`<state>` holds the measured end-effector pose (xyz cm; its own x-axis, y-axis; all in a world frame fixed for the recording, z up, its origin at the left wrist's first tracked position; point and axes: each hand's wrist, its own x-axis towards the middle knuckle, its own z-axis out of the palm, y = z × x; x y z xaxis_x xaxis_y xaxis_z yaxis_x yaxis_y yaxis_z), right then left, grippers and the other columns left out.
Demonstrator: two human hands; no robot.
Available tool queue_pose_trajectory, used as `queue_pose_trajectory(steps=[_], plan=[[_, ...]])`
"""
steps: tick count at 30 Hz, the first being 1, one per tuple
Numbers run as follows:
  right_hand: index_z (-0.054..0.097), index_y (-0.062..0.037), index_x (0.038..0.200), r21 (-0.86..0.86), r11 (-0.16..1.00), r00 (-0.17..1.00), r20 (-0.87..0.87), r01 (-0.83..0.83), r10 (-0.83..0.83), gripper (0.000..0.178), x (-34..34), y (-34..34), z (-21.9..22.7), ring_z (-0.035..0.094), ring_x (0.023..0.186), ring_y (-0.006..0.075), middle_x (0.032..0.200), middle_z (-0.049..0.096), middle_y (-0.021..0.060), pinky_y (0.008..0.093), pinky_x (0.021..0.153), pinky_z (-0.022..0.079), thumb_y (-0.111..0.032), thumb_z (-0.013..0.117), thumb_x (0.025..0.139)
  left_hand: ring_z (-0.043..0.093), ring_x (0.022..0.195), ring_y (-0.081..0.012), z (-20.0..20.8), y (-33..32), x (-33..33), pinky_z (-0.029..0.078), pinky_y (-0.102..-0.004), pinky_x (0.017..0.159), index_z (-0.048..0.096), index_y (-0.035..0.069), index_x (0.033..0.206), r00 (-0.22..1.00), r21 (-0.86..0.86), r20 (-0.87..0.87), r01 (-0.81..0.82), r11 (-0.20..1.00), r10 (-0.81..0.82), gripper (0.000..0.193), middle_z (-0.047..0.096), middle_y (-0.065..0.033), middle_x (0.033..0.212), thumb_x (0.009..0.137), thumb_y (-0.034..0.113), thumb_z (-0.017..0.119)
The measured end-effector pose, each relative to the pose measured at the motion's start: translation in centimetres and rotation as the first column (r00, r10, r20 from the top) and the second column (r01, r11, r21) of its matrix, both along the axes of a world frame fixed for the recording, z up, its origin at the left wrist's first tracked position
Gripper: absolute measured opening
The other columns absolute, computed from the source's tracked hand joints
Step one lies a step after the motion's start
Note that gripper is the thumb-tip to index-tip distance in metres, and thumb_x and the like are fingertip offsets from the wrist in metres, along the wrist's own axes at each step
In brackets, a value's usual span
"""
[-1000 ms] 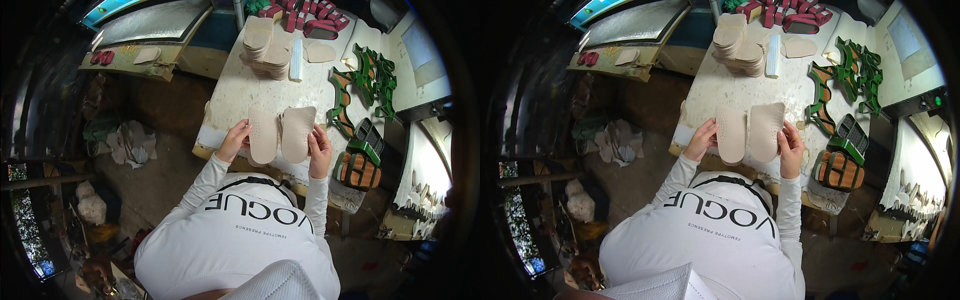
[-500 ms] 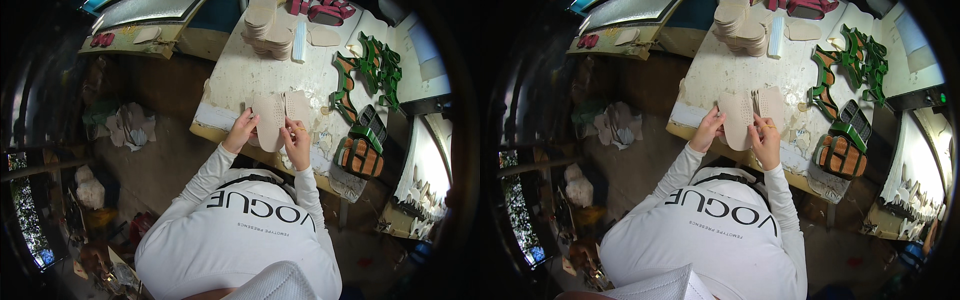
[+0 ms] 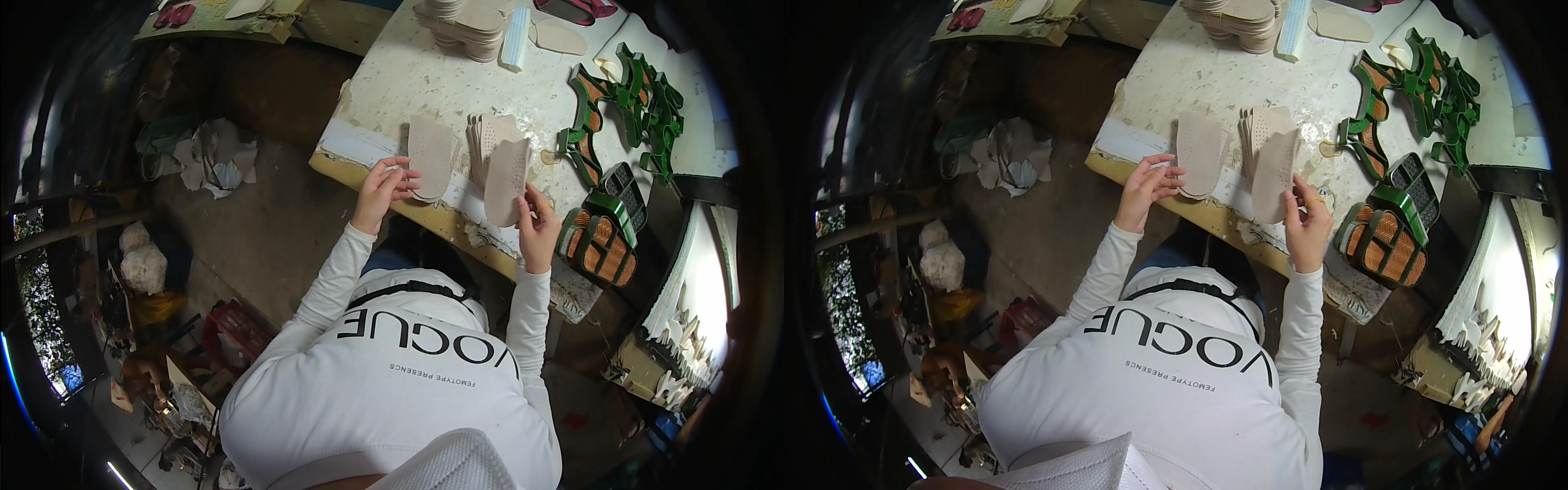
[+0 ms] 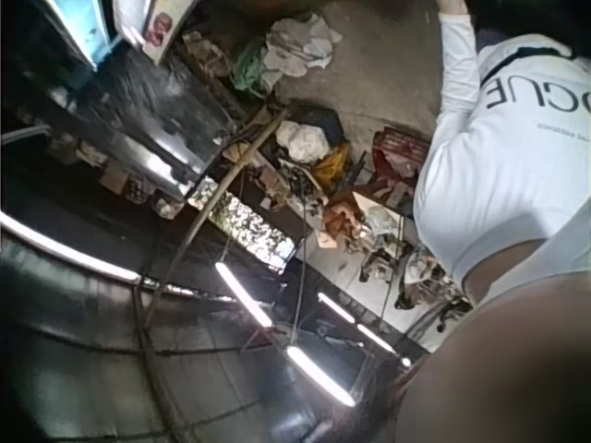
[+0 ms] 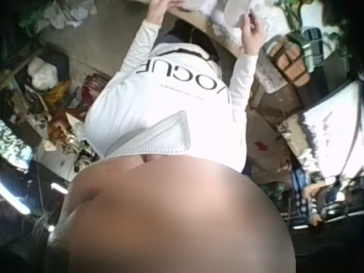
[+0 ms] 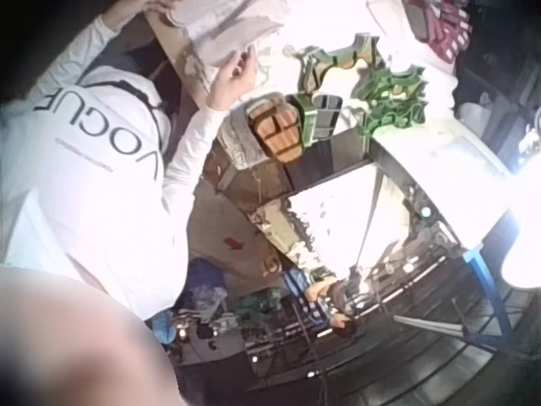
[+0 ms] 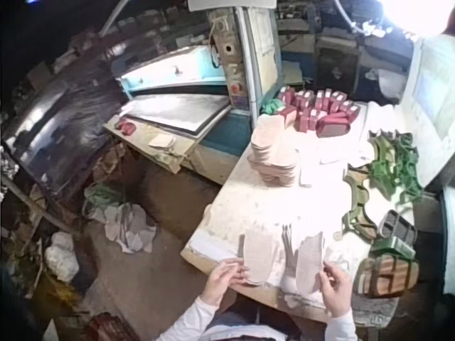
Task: The person picks up beige insoles and aligns them in pairs, then applies adhesive strips to the insoles and places them on the table. The person handles multiple insoles and adhesive strips throughout the clip.
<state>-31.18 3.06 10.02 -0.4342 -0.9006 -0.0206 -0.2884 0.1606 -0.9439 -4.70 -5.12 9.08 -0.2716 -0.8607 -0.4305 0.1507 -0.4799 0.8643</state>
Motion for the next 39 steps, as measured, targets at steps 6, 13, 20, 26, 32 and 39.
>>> queue_pose_trajectory(steps=[6, 13, 20, 26, 32, 39], plan=[[0.062, -0.0016, 0.116, -0.072, 0.984, 0.985, 0.079, 0.161, -0.156, 0.029, -2.9, 0.8, 0.1, 0.052, 0.064, 0.0043, 0.086, 0.065, 0.0043, 0.0193, 0.051, 0.042, -0.01, 0.061, 0.089, 0.063, 0.084, -0.0136, -1.9, 0.0, 2.3, 0.05, -0.0227, 0.073, 0.05, 0.006, 0.12, 0.995, -0.015, 0.032, -0.097, 0.995, 0.098, 0.026, 0.064, -0.0112, 0.103, 0.097, 0.018, 0.046], [0.062, 0.0028, 0.115, -0.239, 0.953, 0.979, -0.041, 0.185, -0.201, 0.028, -3.3, 0.8, -0.7, 0.052, 0.067, 0.0041, 0.082, 0.064, 0.0024, 0.0188, 0.054, 0.043, -0.012, 0.059, 0.091, 0.061, 0.078, -0.0119, -5.2, -2.8, 1.1, 0.05, -0.0217, 0.068, 0.05, 0.006, 0.117, 0.978, -0.157, 0.203, -0.026, 0.987, 0.058, 0.024, 0.061, -0.0084, 0.101, 0.093, 0.011, 0.053], [0.061, -0.0001, 0.117, -0.152, 0.968, 0.954, 0.257, 0.199, -0.156, 0.029, -1.6, -1.9, -0.3, 0.044, 0.061, 0.0003, 0.088, 0.064, -0.0011, 0.0165, 0.051, 0.035, -0.014, 0.059, 0.092, 0.056, 0.079, -0.0169, -6.3, -6.2, -0.6, 0.052, -0.0275, 0.064, 0.039, 0.002, 0.134, 0.747, -0.604, 0.644, 0.363, 0.709, 0.166, 0.068, 0.05, -0.0105, 0.11, 0.077, 0.015, 0.073], [0.062, 0.0006, 0.117, -0.102, 0.963, 0.906, 0.376, 0.25, -0.195, 0.028, -1.2, -4.4, -3.9, 0.055, 0.076, 0.0054, 0.096, 0.065, 0.0022, 0.0192, 0.066, 0.045, -0.012, 0.058, 0.092, 0.057, 0.074, -0.0182, -6.0, -9.1, -0.3, 0.051, -0.0305, 0.065, 0.048, -0.001, 0.127, 0.699, -0.487, 0.715, 0.515, 0.705, -0.017, 0.069, 0.053, -0.0108, 0.102, 0.07, 0.023, 0.078], [0.059, 0.0002, 0.12, 0.14, 0.936, 0.943, 0.043, 0.322, -0.331, 0.036, -0.8, -4.5, -8.2, 0.06, 0.083, 0.0118, 0.103, 0.065, 0.01, 0.0244, 0.075, 0.049, -0.016, 0.063, 0.087, 0.058, 0.072, -0.0187, -5.5, -9.6, -0.2, 0.05, -0.0311, 0.066, 0.055, 0.002, 0.11, 0.747, -0.53, 0.665, 0.474, 0.703, -0.002, 0.052, 0.055, -0.0109, 0.098, 0.068, 0.022, 0.078], [0.037, -0.0089, 0.139, 0.075, 0.982, 0.819, -0.565, 0.175, -0.103, 0.087, 2.8, -5.5, -5.9, 0.046, 0.117, 0.0399, 0.129, 0.044, 0.0284, 0.0442, 0.094, 0.04, -0.032, 0.078, 0.066, 0.057, 0.061, -0.009, -5.4, -10.0, -0.9, 0.048, -0.0238, 0.055, 0.054, 0.002, 0.092, 0.783, -0.464, 0.612, 0.472, 0.749, -0.115, 0.028, 0.059, -0.0058, 0.083, 0.075, 0.012, 0.073]])
